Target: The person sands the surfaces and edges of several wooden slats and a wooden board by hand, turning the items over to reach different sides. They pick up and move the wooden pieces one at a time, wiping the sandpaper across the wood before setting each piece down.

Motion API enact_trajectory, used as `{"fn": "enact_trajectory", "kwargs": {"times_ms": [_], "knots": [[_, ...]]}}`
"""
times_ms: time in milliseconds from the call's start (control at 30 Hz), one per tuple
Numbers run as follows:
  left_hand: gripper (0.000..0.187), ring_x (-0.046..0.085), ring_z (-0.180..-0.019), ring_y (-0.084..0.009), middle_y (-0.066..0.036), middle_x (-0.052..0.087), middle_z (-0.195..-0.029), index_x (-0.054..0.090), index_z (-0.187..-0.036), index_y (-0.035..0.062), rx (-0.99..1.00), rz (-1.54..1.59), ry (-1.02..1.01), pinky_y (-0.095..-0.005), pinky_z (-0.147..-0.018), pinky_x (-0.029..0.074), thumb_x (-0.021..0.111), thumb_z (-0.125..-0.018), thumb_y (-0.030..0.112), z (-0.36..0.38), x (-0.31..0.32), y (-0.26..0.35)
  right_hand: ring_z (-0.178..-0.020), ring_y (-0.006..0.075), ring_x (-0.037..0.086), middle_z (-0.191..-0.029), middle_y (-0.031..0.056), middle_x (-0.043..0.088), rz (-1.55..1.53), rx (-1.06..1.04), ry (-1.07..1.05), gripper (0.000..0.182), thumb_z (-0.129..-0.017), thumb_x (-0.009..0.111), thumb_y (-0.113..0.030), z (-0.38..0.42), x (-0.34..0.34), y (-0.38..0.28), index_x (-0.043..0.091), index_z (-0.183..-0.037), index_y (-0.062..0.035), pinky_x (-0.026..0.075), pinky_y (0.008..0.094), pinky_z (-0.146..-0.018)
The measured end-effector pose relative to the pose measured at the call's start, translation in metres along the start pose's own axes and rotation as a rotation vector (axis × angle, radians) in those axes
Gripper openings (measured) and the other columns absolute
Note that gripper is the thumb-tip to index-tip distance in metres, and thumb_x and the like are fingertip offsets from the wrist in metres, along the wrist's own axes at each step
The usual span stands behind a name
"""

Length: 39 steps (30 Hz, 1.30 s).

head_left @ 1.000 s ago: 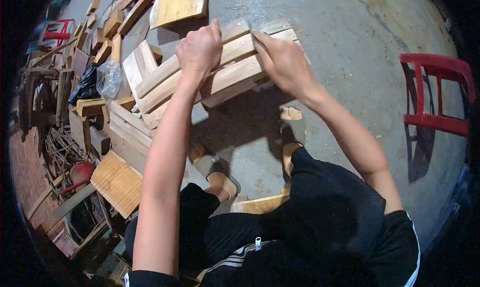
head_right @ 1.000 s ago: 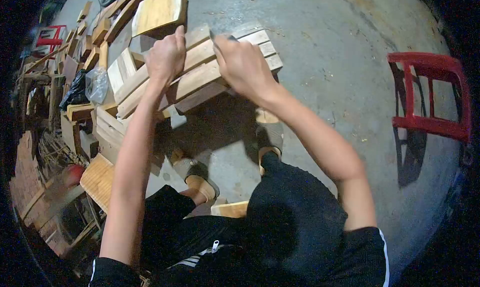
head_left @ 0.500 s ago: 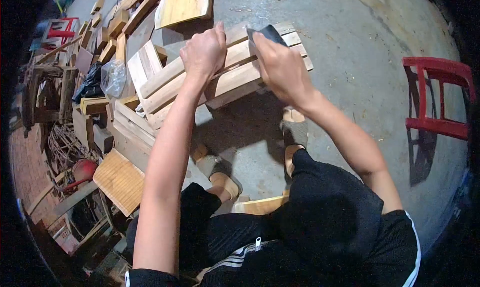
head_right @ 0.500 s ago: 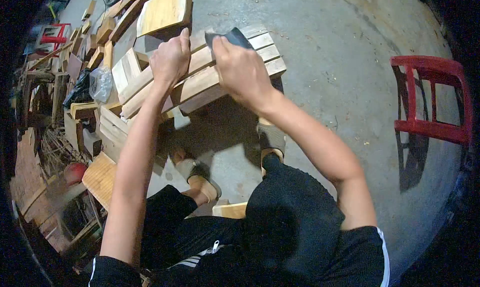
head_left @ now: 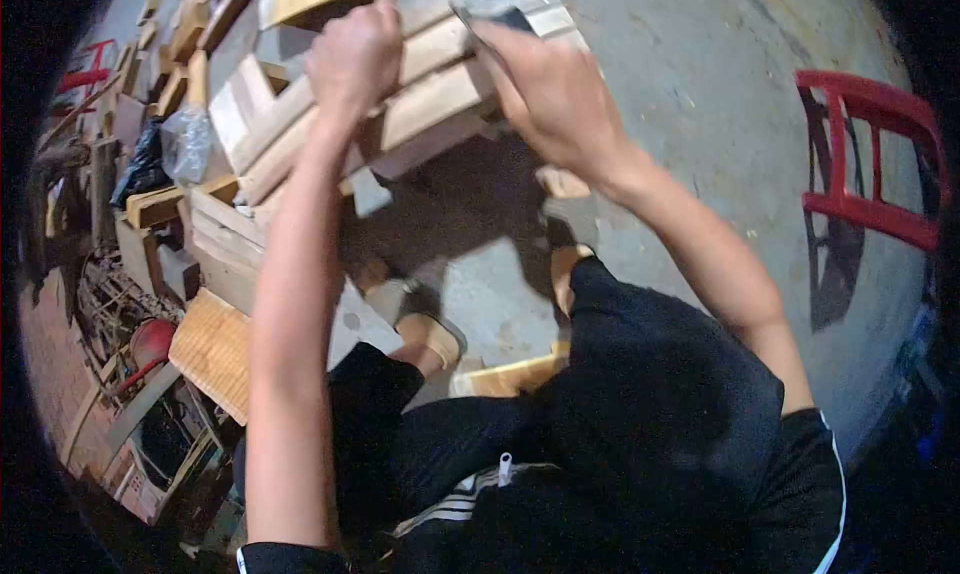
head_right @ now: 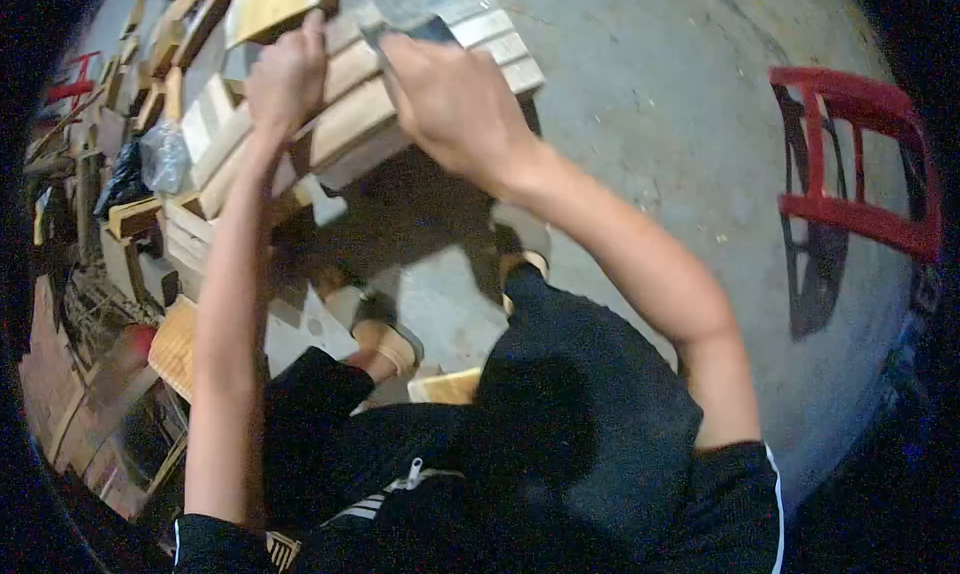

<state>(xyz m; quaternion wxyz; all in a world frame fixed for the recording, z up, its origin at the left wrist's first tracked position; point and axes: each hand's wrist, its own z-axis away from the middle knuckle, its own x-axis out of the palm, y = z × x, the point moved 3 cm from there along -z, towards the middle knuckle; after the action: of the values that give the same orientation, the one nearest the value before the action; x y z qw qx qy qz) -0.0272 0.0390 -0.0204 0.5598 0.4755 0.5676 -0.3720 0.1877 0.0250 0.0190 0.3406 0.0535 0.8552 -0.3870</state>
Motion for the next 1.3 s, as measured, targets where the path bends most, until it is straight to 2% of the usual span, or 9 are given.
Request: {"fn": "enact_trajectory", "kwargs": {"times_ms": [33,233,300,467,600,667,967,1033,1300], "knots": [[0.067,0.066,-0.090,-0.0507,-0.029,0.069,-0.094,0.072,-0.093,0.0007,-0.062,0.059,-0.042,-0.0573,-0.085,0.051,0.028,-0.105,0.050,0.003,-0.014,0.009,-0.085,0.0460,0.064,-0.089,0.0271,0.066,0.011,0.110,-0.093,0.025,-0.095,0.056,-0.016,-0.009,0.005,0.012,0.064,-0.115,-0.0016,0.051,0.0499,-0.072],[0.068,0.065,-0.095,-0.0512,-0.032,0.068,-0.096,0.072,-0.096,-0.0009,-0.071,0.032,-0.044,-0.0575,-0.087,0.050,0.027,-0.104,0.051,0.005,-0.024,0.007,-0.083,0.0448,0.065,-0.087,0.0266,0.066,-0.021,0.195,-0.091,0.026,-0.096,0.056,-0.015,-0.005,0.014,0.011,0.065,-0.117,-0.0021,0.052,0.0491,-0.073],[0.069,0.064,-0.097,-0.0513,-0.033,0.067,-0.097,0.071,-0.096,-0.0017,-0.095,0.036,-0.068,-0.0574,-0.089,0.049,0.028,-0.104,0.051,0.003,-0.016,0.007,-0.077,0.0466,0.065,-0.080,0.0276,0.066,-0.045,0.065,0.054,0.018,-0.095,0.053,-0.014,0.015,0.002,0.001,0.062,-0.099,0.0012,0.052,0.0551,-0.068],[0.065,0.066,-0.094,-0.0507,-0.032,0.069,-0.095,0.074,-0.093,0.0010,-0.084,0.050,0.001,-0.0577,-0.088,0.050,0.030,-0.104,0.047,0.006,-0.018,0.012,-0.076,0.0467,0.065,-0.078,0.0278,0.066,0.069,0.110,-0.049,0.019,-0.095,0.053,-0.015,-0.022,0.029,0.039,0.061,-0.092,0.0015,0.053,0.0540,-0.070],[0.067,0.065,-0.096,-0.0513,-0.031,0.069,-0.096,0.074,-0.096,0.0017,-0.079,0.029,-0.005,-0.0576,-0.091,0.049,0.028,-0.104,0.050,0.003,-0.018,0.006,-0.075,0.0467,0.065,-0.075,0.0279,0.064,0.013,0.129,-0.064,0.016,-0.093,0.054,-0.013,0.002,0.009,0.009,0.059,-0.088,0.0012,0.053,0.0537,-0.070],[0.069,0.063,-0.099,-0.0513,-0.032,0.068,-0.100,0.072,-0.100,0.0004,-0.083,0.049,-0.091,-0.0583,-0.092,0.047,0.026,-0.104,0.052,0.003,-0.014,0.006,-0.075,0.0466,0.065,-0.075,0.0282,0.064,0.024,0.124,-0.073,0.016,-0.092,0.053,-0.012,0.007,0.006,0.009,0.059,-0.087,0.0013,0.053,0.0536,-0.071],[0.065,0.066,-0.093,-0.0508,-0.032,0.069,-0.093,0.075,-0.094,0.0033,-0.097,0.015,-0.007,-0.0572,-0.087,0.051,0.030,-0.104,0.049,0.005,-0.017,0.010,-0.078,0.0483,0.065,-0.079,0.0292,0.065,-0.004,0.179,-0.061,0.026,-0.096,0.051,-0.018,0.007,0.003,0.005,0.065,-0.086,0.0015,0.053,0.0548,-0.070],[0.073,0.064,-0.099,-0.0511,-0.031,0.068,-0.097,0.072,-0.099,0.0011,-0.101,0.035,-0.052,-0.0573,-0.090,0.048,0.026,-0.104,0.056,0.006,-0.017,0.010,-0.079,0.0485,0.065,-0.081,0.0289,0.066,-0.019,0.189,-0.049,0.027,-0.096,0.050,-0.019,0.013,-0.001,0.007,0.065,-0.086,0.0007,0.053,0.0551,-0.073],[0.069,0.065,-0.094,-0.0522,-0.032,0.068,-0.093,0.075,-0.094,0.0018,-0.086,0.017,-0.002,-0.0575,-0.090,0.050,0.027,-0.103,0.051,0.003,-0.019,0.004,-0.078,0.0473,0.065,-0.078,0.0287,0.066,0.020,0.199,-0.133,0.029,-0.097,0.051,-0.021,-0.008,0.011,0.015,0.064,-0.088,0.0021,0.053,0.0547,-0.074]]}}
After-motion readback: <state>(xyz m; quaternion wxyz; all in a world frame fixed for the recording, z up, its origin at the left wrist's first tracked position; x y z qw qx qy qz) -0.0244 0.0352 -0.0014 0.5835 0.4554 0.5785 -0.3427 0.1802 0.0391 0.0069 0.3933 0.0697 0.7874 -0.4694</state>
